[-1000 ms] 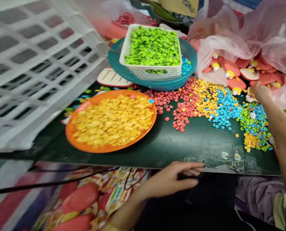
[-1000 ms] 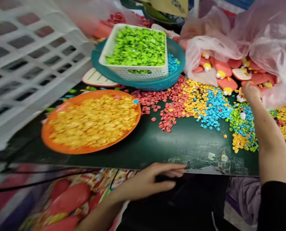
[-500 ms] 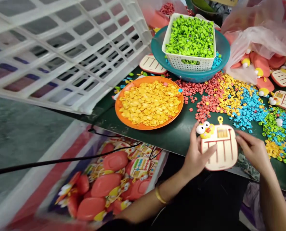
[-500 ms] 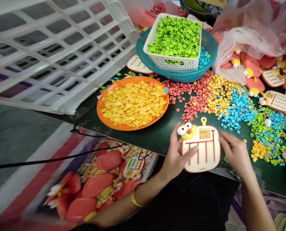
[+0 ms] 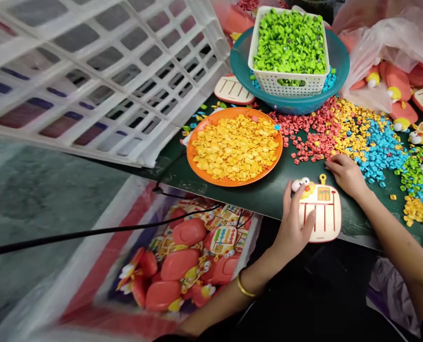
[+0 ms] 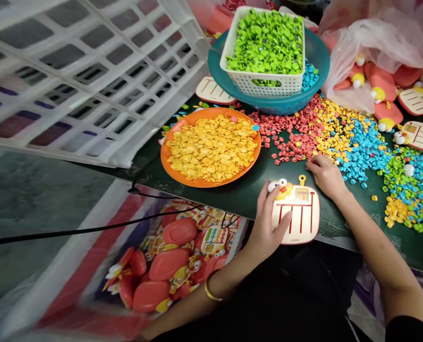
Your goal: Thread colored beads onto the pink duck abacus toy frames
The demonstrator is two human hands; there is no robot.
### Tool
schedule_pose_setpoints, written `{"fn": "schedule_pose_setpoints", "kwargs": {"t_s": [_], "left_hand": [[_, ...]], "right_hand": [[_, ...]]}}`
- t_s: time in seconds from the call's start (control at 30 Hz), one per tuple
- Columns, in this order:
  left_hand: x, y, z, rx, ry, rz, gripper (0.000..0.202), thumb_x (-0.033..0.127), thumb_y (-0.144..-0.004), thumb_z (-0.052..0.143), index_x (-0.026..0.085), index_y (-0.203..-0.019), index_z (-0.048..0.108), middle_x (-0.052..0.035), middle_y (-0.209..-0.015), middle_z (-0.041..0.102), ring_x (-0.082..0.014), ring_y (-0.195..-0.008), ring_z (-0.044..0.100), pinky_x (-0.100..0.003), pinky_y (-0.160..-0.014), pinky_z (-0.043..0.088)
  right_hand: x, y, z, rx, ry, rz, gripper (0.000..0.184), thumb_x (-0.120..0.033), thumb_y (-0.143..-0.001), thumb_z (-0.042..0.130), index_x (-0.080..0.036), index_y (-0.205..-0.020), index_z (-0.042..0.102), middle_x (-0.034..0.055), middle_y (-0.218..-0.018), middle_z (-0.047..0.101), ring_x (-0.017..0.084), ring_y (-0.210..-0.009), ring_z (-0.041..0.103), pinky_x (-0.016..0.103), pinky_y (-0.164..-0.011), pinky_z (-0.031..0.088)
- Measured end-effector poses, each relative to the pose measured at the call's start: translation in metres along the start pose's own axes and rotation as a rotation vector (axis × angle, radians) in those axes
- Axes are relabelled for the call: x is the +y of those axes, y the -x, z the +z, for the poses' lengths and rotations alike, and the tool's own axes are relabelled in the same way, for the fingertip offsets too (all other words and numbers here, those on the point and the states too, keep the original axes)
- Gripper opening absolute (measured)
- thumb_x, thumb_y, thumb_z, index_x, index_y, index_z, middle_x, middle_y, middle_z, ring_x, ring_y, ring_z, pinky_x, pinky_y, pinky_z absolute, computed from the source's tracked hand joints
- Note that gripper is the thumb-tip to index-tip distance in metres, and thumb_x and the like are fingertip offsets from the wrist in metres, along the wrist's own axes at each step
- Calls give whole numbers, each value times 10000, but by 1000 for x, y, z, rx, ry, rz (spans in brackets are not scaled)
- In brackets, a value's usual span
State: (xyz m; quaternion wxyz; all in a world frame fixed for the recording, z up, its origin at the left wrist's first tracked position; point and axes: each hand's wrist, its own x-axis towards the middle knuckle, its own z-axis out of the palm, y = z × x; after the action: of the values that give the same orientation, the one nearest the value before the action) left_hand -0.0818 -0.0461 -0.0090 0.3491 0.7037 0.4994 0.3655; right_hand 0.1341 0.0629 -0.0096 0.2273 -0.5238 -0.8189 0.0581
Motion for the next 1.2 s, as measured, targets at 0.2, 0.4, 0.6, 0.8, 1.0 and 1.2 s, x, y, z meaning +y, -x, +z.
{"fn": "schedule_pose_setpoints", "kwargs": {"t_s": [0.2,0.4,0.6,0.8,1.0,1.2], "left_hand": [[1,-23,13,-92,-150,221,546,276,-1011,438,215,-1536,300,-145,-1680,36,-373,-1546,-18,-647,-1205,172],[-8,-34,-1,-473,-269,401,636,457,-1003,455,159,-1545,305,-155,-1603,337,-329,-1534,176,-560,-1218,233],[-8,-31,5,-433,-285,387,714,477,-1006,441,155,-1584,174,-175,-1627,267,-331,-1540,145,-560,-1226,207],[-10,-29,8,-392,-239,384,805,482,-997,472,159,-1594,39,-202,-1639,208,-313,-1540,156,-543,-1227,226],[-11,-29,10,-377,-235,386,839,490,-995,470,164,-1593,-18,-202,-1651,151,-323,-1541,141,-555,-1231,221],[-13,-29,13,-351,-207,418,819,476,-1007,444,169,-1592,-41,-197,-1655,139,-311,-1545,121,-556,-1232,220]], "right_hand": [[-10,44,-28,350,42,185,220,-284,-975,541,-276,-1070,738,78,-958,698,247,-940,597,432,-846,515],[-40,95,-17,182,-47,177,313,-207,-974,511,-285,-1229,675,99,-1057,682,239,-963,613,418,-834,561],[-47,93,-26,160,-127,261,272,-203,-971,497,-280,-1116,714,91,-987,672,234,-936,618,416,-829,567],[-67,93,-27,130,-284,143,290,-137,-953,490,-284,-1060,716,72,-944,680,207,-882,630,367,-773,560],[-46,96,-35,166,-143,264,281,-192,-951,521,-301,-1101,733,85,-966,673,236,-911,612,406,-783,555],[-59,96,-27,109,-245,184,319,-193,-964,481,-305,-1113,740,78,-956,704,226,-905,639,404,-800,565]]}}
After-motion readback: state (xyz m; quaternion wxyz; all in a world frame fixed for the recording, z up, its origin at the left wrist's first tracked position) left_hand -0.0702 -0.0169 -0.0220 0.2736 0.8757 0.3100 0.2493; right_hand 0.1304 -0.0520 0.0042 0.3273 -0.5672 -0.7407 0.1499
